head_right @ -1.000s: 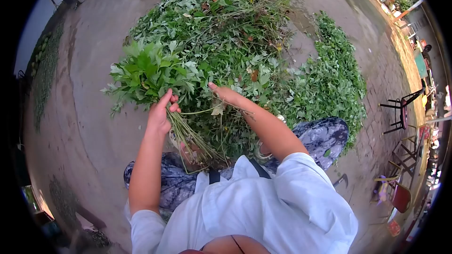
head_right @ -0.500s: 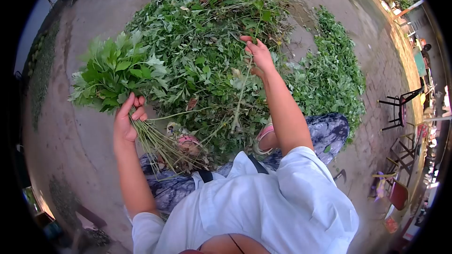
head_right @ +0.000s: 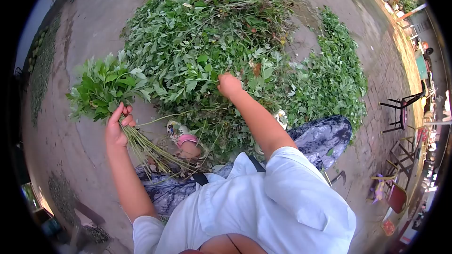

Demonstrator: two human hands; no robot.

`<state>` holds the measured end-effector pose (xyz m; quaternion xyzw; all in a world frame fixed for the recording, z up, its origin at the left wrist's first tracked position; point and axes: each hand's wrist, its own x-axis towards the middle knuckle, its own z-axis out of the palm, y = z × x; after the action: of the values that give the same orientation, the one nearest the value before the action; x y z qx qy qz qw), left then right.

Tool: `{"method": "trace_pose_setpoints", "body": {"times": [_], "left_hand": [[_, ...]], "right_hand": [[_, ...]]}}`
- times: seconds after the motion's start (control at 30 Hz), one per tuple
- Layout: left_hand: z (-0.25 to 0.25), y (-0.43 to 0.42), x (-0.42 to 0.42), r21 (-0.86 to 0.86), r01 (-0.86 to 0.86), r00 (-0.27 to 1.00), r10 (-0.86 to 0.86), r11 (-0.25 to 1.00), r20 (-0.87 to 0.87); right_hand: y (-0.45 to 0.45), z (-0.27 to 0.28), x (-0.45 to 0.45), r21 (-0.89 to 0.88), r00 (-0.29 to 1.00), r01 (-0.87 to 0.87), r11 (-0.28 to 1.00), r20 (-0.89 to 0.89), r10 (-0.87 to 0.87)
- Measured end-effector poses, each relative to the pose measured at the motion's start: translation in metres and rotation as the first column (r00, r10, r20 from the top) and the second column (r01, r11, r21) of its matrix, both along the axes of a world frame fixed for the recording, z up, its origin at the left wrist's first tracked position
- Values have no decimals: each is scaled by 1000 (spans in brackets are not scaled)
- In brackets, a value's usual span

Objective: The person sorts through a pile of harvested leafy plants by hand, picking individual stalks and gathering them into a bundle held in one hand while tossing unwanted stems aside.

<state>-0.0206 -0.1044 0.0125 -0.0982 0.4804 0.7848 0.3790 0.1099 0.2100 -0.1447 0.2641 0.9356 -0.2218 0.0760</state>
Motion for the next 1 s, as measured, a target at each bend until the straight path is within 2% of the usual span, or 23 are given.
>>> {"method": "trace_pose_setpoints", "body": {"times": [0.03,0.07,0.17,0.2,0.23,0.27,0.3,0.37,0.47,0.53,0.57,0.6,0.63,0.7,0.73,0.77,0.83,0.87,0.93,0.97,1.0], "left_hand": [[-3,-1,-1,-1,-1,1000,1,1000,-2],[-6,-2,-2,-4,-11,1000,11,1000,-8],[-4,-2,-4,-19,-22,1000,22,1000,-14],[-2,-2,-2,-29,-28,1000,28,999,-12],[-1,-2,-1,-21,-31,999,31,999,-9],[0,-1,0,-16,-17,1000,16,1000,-23],[0,0,1,-11,-2,999,1,1000,-38],[3,3,3,-4,-1,999,1,1000,-41],[4,5,3,15,15,999,-14,1000,-49],[6,9,3,35,33,998,-31,999,-53],[7,12,3,32,39,998,-37,999,-47],[8,15,4,29,45,998,-44,999,-40],[8,17,5,32,48,998,-47,998,-41],[10,21,4,17,68,997,-67,998,-30],[11,23,5,18,74,997,-73,997,-35],[11,25,5,10,69,997,-69,998,-17],[15,29,7,6,65,998,-65,998,-2],[18,30,9,16,81,997,-80,997,-17],[22,31,10,41,130,991,-129,991,-30],[24,27,10,33,139,990,-138,990,-24],[24,23,9,61,183,983,-181,981,-38]], "right_hand": [[-7,-2,-2,-23,996,62,998,69,-60],[-8,-6,-2,-25,996,62,998,66,-60],[-3,-11,0,-24,996,-18,1000,87,20],[5,-3,2,-51,998,-28,998,-58,25],[15,8,2,-72,980,-44,996,-198,29],[28,21,1,-63,989,-14,998,-148,4],[41,32,3,3,986,-17,1000,-164,18],[65,63,5,31,981,-43,999,-188,48],[78,133,7,137,982,-40,990,-177,65],[78,185,6,14,917,67,998,-394,-56],[82,206,3,-118,848,132,984,-500,-174],[84,220,-1,-80,743,176,981,-643,-185],[80,239,-2,-117,744,245,962,-614,-264],[89,220,-23,-200,756,166,966,-603,-255],[107,183,-38,-70,814,53,996,-575,-83],[101,183,-40,-8,942,89,996,-324,-87],[111,157,-38,-94,814,156,983,-551,-182],[122,149,-34,-89,815,157,984,-551,-180],[141,141,-17,-225,850,263,938,-407,-336],[144,136,-5,-232,849,273,934,-399,-347],[142,134,11,-239,913,261,935,-252,-319]]}}
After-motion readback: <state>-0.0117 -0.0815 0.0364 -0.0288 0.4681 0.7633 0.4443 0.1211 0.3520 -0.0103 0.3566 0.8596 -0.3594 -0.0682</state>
